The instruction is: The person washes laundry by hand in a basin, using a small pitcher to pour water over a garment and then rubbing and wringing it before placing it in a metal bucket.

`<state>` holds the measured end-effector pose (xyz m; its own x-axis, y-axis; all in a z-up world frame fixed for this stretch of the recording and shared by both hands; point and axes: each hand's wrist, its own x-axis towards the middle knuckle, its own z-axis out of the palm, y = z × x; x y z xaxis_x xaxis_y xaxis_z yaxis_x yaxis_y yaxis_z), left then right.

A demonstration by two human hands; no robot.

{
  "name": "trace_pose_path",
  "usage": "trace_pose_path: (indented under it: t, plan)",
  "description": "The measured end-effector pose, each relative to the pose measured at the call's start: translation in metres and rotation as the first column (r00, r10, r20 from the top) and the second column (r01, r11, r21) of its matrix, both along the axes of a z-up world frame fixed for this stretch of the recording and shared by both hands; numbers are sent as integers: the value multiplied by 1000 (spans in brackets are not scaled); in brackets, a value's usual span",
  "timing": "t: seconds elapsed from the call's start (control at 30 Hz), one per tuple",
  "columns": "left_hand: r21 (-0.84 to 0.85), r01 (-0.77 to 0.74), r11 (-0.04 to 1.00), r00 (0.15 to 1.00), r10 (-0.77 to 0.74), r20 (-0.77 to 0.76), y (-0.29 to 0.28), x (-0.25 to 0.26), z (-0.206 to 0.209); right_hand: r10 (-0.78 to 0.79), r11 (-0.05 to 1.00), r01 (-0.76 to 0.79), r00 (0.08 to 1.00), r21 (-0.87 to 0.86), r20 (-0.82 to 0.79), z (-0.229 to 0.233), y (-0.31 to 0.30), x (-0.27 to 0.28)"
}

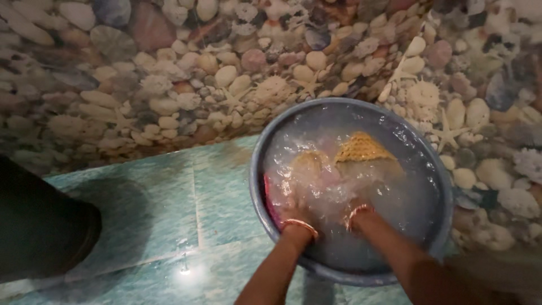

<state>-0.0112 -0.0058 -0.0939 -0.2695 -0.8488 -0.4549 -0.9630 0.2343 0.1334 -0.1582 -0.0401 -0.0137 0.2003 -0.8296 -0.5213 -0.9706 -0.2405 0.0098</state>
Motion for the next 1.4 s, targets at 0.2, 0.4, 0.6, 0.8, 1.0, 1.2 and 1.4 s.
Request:
trace_pose_path:
  t: [0.2, 0.4, 0.6, 0.8, 1.0, 1.2, 1.4]
  plan:
    - [37, 373, 927, 926, -369, -82, 5, 9, 12, -314, 893, 399, 884, -208, 346, 32, -26, -22]
    - [157, -165, 974, 915, 211, -345, 2, 18, 31, -677, 653, 757, 600, -27, 427, 45, -6, -27]
    - [-485, -391, 782, 837, 82, -542, 1, 16, 100, -608, 540, 742, 16, 398, 794, 90, -29, -3]
    - [-274, -366, 889, 741, 100, -664, -23, 22, 186, -506, 630, 539, -259, 558, 822, 175, -9, 17]
    - [-132, -264, 955, 676, 86, -732, -37, 51, 255, -161, 825, 469, -341, 316, 926, 243, 5, 13]
    - [-404, -528, 747, 545, -67, -836, -32, 13, 301, 189, 811, 563, -510, 160, 839, 277, 14, 2]
    - [-404, -559, 724, 268, -304, -914, -39, 4, 342, 443, 755, 655, -467, -37, 766, 293, 16, 1]
